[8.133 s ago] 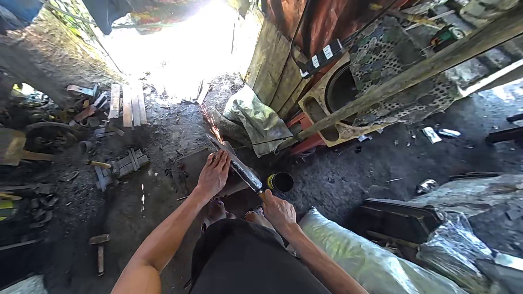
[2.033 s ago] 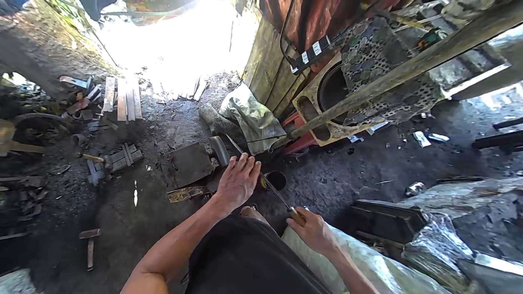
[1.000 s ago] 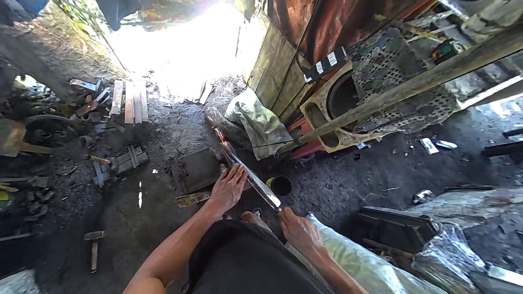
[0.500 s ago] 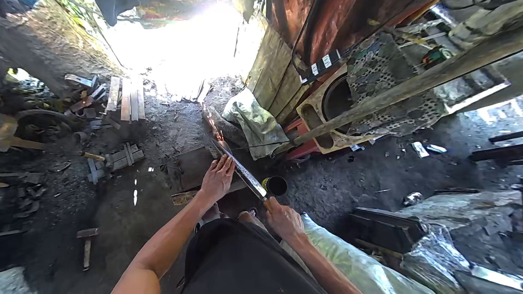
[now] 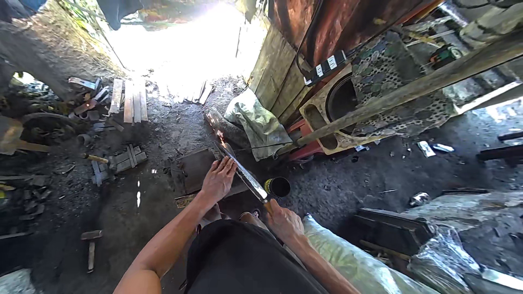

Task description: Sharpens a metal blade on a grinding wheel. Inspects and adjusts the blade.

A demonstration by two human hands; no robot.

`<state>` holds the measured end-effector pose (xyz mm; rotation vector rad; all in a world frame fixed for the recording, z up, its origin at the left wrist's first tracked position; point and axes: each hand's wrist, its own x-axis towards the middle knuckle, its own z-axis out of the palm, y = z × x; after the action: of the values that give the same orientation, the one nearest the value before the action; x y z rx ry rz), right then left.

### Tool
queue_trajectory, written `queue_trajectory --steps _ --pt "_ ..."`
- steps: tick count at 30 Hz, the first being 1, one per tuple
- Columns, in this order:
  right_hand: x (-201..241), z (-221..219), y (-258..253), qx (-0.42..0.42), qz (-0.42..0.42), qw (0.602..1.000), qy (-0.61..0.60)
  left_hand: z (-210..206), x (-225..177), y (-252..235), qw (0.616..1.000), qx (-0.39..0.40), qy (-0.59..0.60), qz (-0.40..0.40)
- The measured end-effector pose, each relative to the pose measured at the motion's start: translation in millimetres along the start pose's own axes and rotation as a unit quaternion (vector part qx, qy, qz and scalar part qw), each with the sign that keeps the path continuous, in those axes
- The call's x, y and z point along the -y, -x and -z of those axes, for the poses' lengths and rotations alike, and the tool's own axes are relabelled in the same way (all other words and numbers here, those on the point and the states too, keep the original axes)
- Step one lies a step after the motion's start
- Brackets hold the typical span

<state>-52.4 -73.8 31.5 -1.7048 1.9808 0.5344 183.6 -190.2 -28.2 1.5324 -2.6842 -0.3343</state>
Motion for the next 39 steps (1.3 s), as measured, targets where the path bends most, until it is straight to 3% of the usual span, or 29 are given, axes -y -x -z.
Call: queue_trajectory --steps 6,18,30,39 --pt "26.9 5.6 -34.2 0.003 0.015 1.000 -0.007 -4.1 33.7 -13.4 0.999 -0.016 -0.046 0.019" --pt "-54.9 -22.6 39.8 -0.028 -0.022 0.999 0.040 -20.2 -55.7 18.0 0.998 -0.030 0.027 -0.044" --pt "37.5 -1.3 -39.3 -0.022 0.005 1.000 -0.007 -3.2 38.4 -18.3 0.998 -0.014 -0.052 0.024" --pt "-26.1 -18.1 26.3 -0.023 -0.020 0.999 0.020 -15.7 -32.9 11.5 1.000 -0.013 0.008 -0.022"
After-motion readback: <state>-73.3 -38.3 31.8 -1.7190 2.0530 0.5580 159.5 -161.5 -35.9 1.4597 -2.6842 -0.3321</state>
